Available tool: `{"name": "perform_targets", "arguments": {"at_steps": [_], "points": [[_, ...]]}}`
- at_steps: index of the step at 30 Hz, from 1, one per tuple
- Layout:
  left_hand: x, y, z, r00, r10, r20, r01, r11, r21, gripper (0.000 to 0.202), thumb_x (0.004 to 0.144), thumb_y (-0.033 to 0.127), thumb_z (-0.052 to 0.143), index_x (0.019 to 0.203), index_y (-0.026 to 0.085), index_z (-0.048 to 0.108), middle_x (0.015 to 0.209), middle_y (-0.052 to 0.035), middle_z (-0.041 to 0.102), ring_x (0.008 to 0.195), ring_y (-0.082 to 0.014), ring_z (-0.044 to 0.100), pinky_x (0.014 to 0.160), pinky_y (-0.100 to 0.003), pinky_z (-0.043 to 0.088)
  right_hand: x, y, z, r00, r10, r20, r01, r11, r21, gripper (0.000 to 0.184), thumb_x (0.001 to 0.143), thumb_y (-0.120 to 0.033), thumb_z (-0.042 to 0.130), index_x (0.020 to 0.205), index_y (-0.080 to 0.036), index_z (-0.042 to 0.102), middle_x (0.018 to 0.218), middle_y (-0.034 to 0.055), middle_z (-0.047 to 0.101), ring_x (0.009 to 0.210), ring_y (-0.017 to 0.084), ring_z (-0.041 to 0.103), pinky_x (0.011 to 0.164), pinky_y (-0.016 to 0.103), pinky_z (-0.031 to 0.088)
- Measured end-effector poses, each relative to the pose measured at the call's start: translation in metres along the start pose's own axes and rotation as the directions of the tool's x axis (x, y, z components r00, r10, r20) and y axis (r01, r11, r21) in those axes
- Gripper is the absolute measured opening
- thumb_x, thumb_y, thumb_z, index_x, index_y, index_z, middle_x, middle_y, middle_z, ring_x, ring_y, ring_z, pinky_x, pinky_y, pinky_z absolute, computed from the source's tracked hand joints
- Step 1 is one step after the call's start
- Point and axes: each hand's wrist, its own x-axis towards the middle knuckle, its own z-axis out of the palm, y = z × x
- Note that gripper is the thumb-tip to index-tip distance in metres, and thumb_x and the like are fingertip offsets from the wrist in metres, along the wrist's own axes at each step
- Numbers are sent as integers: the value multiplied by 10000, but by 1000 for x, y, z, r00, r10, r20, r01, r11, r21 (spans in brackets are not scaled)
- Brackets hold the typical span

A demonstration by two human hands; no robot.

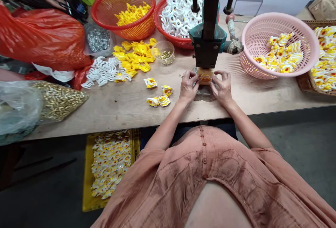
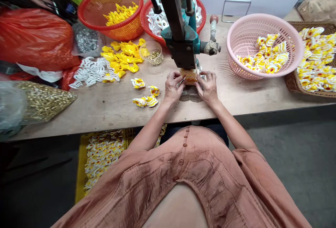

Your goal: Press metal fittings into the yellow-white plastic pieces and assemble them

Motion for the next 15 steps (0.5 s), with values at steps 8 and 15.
{"name": "perform_targets", "arguments": {"at_steps": [8, 15], "points": [[-6, -2, 0, 992, 46, 117, -45, 999, -14, 370, 936, 278, 732, 1302, 222, 737, 1378, -131, 608, 1339, -317, 610, 1218, -473, 489, 5, -3, 2, 999, 5, 50, -8, 998, 57, 219, 1007, -337, 601, 1090, -283, 796, 1328, 134, 691, 1300, 353, 592, 1179, 631, 481], [-36, -27, -2, 958, -63, 280, 70, 997, -17, 1508, 613, 533, 1042, 1777, 275, 118, 1845, -221, 149, 1724, -455, 174, 1397, -630, 204, 73, 10, -49, 830, 526, 185, -538, 670, 512, 503, 1038, -683, 503, 1075, -230, 719, 999, 77, 789, 1034, 247, 750, 875, 402, 645]]}}
